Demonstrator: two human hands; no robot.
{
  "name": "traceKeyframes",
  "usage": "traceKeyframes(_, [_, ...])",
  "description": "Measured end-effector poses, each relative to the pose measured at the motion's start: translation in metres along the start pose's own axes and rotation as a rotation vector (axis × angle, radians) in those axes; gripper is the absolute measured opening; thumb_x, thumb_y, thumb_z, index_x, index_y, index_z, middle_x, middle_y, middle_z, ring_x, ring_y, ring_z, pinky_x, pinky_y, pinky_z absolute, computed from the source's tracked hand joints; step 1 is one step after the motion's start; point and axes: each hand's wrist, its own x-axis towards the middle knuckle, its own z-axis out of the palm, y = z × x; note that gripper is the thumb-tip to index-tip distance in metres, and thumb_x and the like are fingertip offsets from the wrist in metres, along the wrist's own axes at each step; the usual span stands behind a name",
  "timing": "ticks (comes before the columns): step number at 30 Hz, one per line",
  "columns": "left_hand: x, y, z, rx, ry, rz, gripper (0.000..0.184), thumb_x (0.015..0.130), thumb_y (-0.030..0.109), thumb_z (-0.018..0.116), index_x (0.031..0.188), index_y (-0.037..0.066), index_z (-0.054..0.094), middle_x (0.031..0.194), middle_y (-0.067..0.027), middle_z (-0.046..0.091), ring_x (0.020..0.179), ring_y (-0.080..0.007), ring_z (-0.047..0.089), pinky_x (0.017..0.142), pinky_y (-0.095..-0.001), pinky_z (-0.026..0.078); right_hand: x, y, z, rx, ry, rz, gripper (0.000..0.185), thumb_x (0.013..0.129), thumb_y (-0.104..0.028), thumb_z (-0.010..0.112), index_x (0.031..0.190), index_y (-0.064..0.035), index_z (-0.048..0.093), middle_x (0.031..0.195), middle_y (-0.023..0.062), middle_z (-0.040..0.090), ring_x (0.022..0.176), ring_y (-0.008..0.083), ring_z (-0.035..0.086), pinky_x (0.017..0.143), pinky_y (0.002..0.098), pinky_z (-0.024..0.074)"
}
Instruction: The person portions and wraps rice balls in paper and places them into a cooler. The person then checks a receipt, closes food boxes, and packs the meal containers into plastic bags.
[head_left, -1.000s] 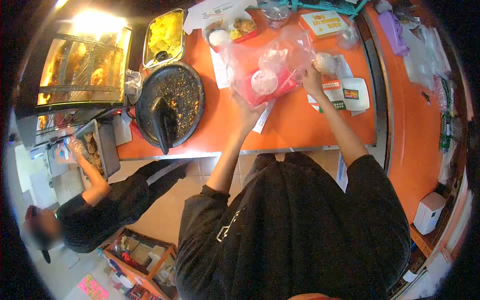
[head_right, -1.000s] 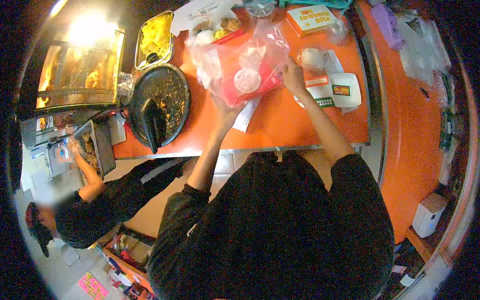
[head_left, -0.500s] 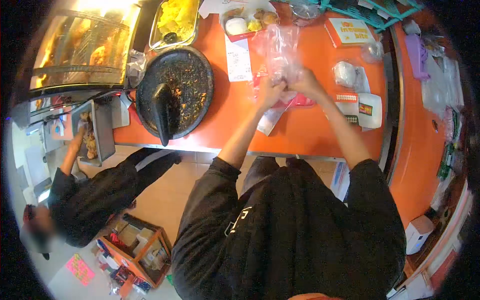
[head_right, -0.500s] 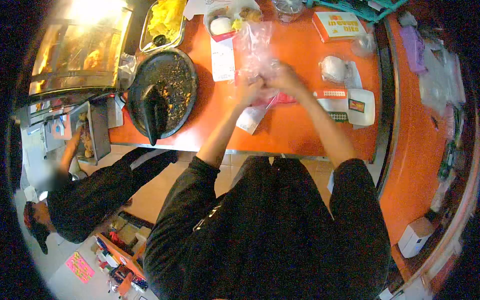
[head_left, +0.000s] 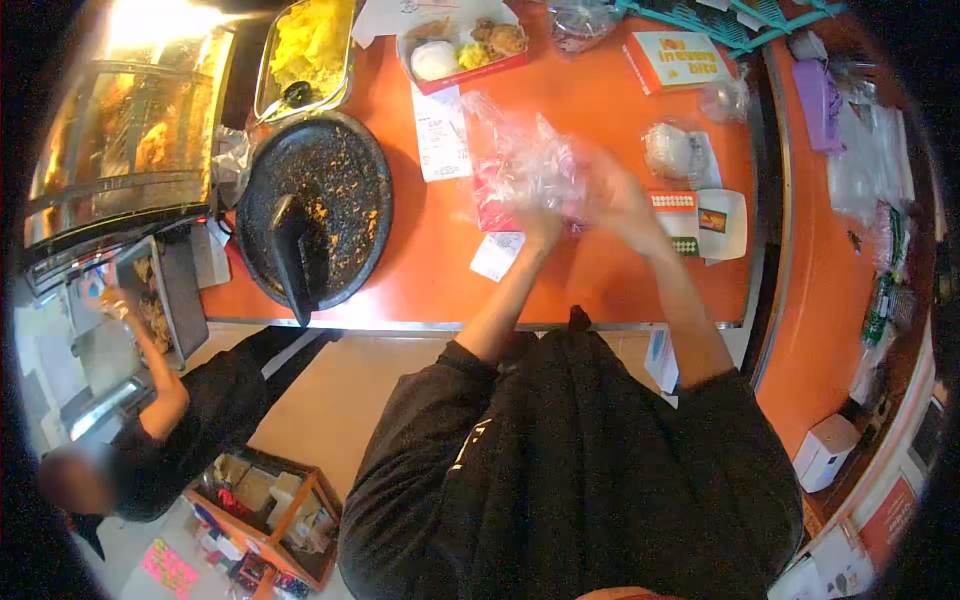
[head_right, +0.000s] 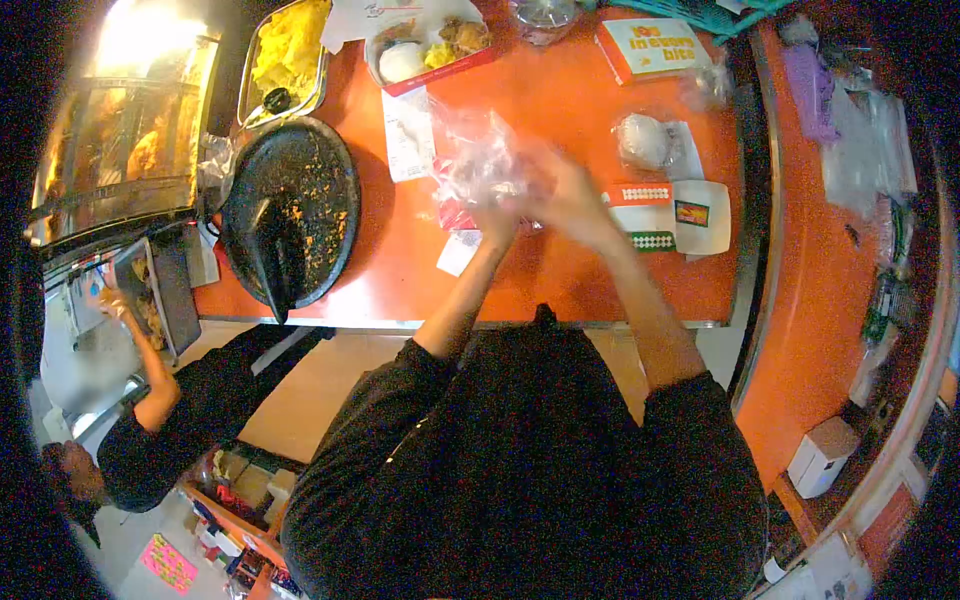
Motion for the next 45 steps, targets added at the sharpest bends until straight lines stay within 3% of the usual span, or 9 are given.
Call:
traceKeyframes(7, [-0.014,-0.031,0.007,0.127,0.042,-0.067,0.029,0.073,0.021,0.058,0.093,0.001,0.054,0.081,-0.0148,0.057,0.073,-0.0251,0.054,0.063,-0.0376,0.044,0.075,-0.004,0.017,-0.335,-0.482,0.117,0.031,0.058,-0.005,0.064,0.085,0.0016,0.05,0.091,0.0146,0.05,0.085,0.0288,0.052,0.067,0.0328,0.0446])
traceKeyframes(14, [-0.026,-0.006,-0.017,-0.002,-0.229,-0.062,0.035,0.075,0.025,0.057,0.1,0.002,0.051,0.09,-0.012,0.056,0.081,-0.0223,0.053,0.068,-0.0342,0.044,-0.004,-0.038,0.042,-0.555,-0.192,-0.411,0.02,0.057,-0.003,0.056,0.075,-0.0011,0.048,0.076,0.0134,0.047,0.072,0.0294,0.052,0.063,0.0345,0.0437])
traceKeyframes(20, [0.017,-0.001,-0.035,-0.269,-0.579,-0.184,0.04,0.076,0.027,0.057,0.106,0.003,0.048,0.098,-0.0097,0.055,0.088,-0.0199,0.053,0.073,-0.0313,0.044,0.045,-0.028,-0.079,0.455,-0.305,0.186,0.041,0.075,-0.027,0.062,0.107,-0.0046,0.052,0.105,0.0062,0.054,0.098,0.0175,0.05,0.087,0.03,0.0383])
traceKeyframes(27, [0.039,-0.02,-0.058,-0.354,-0.628,-0.139,0.046,0.069,0.026,0.057,0.108,0.004,0.045,0.107,-0.0137,0.047,0.099,-0.0286,0.046,0.079,-0.0403,0.039,0.105,0.023,0.005,0.142,-0.382,0.098,0.033,0.076,-0.028,0.057,0.1,-0.0055,0.055,0.087,0.0077,0.058,0.084,0.014,0.053,0.071,0.0268,0.043])
traceKeyframes(32, [0.096,0.099,-0.091,0.533,-0.323,0.626,0.04,0.058,0.009,0.058,0.097,0.003,0.052,0.095,-0.0146,0.051,0.091,-0.026,0.051,0.071,-0.0365,0.042,0.024,0.032,-0.003,-0.09,0.602,0.012,0.032,0.072,-0.033,0.06,0.077,-0.0026,0.05,0.07,0.0042,0.05,0.067,0.014,0.05,0.055,0.0304,0.041])
traceKeyframes(35, [0.071,0.061,-0.074,-0.021,-0.333,0.076,0.036,0.058,0.01,0.058,0.093,0.004,0.053,0.082,-0.011,0.055,0.077,-0.0253,0.055,0.064,-0.0366,0.043,-0.037,0.023,-0.007,0.107,0.426,-0.093,0.033,0.074,-0.03,0.061,0.086,-0.002,0.049,0.08,0.0046,0.052,0.07,0.0135,0.051,0.056,0.0282,0.0414])
traceKeyframes(36, [0.08,0.079,-0.08,0.227,-0.281,0.559,0.032,0.059,0.013,0.06,0.089,0.004,0.054,0.071,-0.0079,0.055,0.063,-0.0219,0.055,0.057,-0.0362,0.044,-0.041,0.03,-0.019,0.23,0.313,-0.038,0.033,0.074,-0.029,0.061,0.089,-0.0019,0.048,0.083,0.0049,0.052,0.071,0.0136,0.051,0.057,0.0279,0.0417])
traceKeyframes(39, [0.08,0.066,-0.085,-0.016,-0.557,0.262,0.026,0.065,0.014,0.057,0.089,0.005,0.055,0.076,-0.0075,0.057,0.065,-0.0201,0.056,0.059,-0.0354,0.045,-0.007,0.037,-0.072,0.417,0.162,0.399,0.036,0.076,-0.023,0.06,0.104,-0.0035,0.047,0.094,0.0049,0.053,0.083,0.0121,0.051,0.067,0.0268,0.0439])
traceKeyframes(45, [0.093,0.091,-0.078,-0.152,-0.62,0.047,0.027,0.071,0.024,0.059,0.091,0.007,0.055,0.073,-0.0032,0.058,0.065,-0.0152,0.056,0.054,-0.0303,0.046,0.123,0.069,0.018,0.571,-0.063,-0.23,0.025,0.074,-0.023,0.059,0.09,-0.0049,0.054,0.089,0.0055,0.055,0.079,0.012,0.05,0.064,0.0282,0.0424])
